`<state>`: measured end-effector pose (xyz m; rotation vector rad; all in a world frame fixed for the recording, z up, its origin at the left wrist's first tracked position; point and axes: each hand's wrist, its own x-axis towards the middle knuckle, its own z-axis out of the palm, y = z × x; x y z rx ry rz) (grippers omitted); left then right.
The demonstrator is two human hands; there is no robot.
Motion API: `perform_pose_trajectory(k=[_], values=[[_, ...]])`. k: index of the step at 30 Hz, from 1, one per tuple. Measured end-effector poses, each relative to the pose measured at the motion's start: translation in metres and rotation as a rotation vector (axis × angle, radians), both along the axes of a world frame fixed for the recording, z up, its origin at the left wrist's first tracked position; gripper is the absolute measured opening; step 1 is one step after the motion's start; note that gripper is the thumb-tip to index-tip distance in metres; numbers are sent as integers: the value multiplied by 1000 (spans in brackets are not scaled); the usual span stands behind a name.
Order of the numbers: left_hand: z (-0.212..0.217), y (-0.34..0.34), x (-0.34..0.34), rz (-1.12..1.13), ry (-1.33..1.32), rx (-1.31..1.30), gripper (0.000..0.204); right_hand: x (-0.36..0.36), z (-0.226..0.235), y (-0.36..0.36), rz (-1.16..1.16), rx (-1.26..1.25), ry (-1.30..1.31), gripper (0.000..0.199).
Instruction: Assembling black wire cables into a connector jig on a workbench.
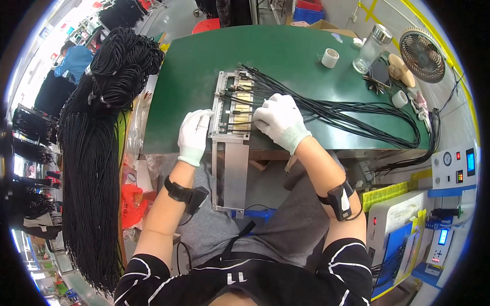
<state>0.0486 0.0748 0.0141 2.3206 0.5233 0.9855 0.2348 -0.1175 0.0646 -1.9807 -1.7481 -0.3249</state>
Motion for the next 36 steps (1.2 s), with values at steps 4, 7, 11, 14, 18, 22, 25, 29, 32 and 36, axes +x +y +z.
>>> perform_pose_trajectory(k=[4,7,11,14,18,22,25,29,32,36], values=[[3,-8,20,-33,-32,62,15,6,11,-14,-30,-27,-21,8],[-16,-2,16,-109,41,95,18,11,-12,-10,-53,34,-33,10],[11,-17,5,-258,246,337,33,1,-22,15,-40,45,-18,17],[10,-28,13,-304,257,405,36,6,-28,3,-178,-60,-142,16],[12,-25,16,-296,336,413,35,12,-23,1,-192,17,27,16],[9,-16,21,-304,395,395,33,25,-41,17,-466,-89,-134,17],[2,-6,16,-302,388,385,33,22,-48,33,-510,-165,-219,16],[-11,0,17,-319,316,436,37,26,-53,30,-530,-68,-251,14],[-29,30,13,-144,113,-298,36,25,-32,24,-278,-23,-124,14],[-7,-2,25,-188,58,-225,41,24,-34,14,-160,-1,-114,14]])
